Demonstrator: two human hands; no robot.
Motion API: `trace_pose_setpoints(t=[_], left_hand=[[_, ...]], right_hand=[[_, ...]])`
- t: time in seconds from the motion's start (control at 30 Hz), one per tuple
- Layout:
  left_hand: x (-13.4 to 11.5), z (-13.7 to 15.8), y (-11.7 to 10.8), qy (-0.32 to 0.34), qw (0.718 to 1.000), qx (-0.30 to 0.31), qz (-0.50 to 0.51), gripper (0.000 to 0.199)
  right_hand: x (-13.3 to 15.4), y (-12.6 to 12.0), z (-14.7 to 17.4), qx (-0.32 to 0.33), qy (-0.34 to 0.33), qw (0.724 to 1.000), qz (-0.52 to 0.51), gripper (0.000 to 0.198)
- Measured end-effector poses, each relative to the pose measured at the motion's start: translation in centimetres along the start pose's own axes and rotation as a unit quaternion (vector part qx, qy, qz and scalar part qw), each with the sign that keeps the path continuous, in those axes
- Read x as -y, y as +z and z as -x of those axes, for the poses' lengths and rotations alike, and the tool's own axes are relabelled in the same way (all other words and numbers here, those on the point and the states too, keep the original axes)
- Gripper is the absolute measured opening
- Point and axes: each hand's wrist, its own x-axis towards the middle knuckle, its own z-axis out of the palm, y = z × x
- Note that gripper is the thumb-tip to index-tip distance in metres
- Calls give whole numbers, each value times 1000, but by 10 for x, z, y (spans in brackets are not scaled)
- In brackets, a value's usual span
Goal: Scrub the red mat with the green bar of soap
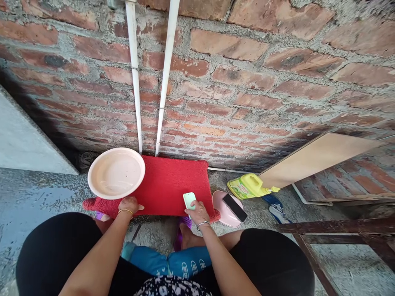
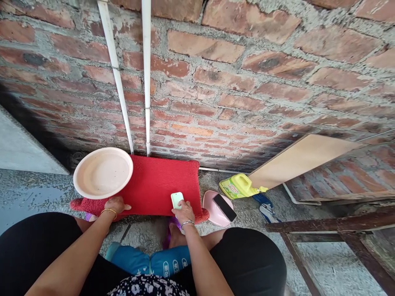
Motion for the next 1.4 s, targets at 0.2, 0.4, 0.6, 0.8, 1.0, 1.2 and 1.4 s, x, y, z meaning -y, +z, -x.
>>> trace_pose_setpoints(t=[0.2,0.4,0.6,0.8,1.0,1.2,1.4], left_hand=[[-3,-3,1,-11,1000,-2,-11,58],[-5,-1,-1,-12,1000,4,0,60],[-3,2,-1,-7,1000,-5,3,57],[-1,-1,3,-13,1000,-25,5,55],[-3,-1,1,-20,1000,1,10,58],[-2,-3,4,-20,1000,-9,20,55],[-2,-1,3,-22,999,-16,18,55]], right_hand=[[-60,-46,-7,-55,193,980,8,25],[-39,-28,-13,-79,109,988,-79,21],[43,23,-1,-22,-100,992,-71,21],[64,34,-3,3,-142,990,-3,28],[-17,-7,-31,-67,49,996,-38,23],[-39,-24,-39,-109,141,982,-55,27],[52,19,-23,-77,-111,991,-16,24]])
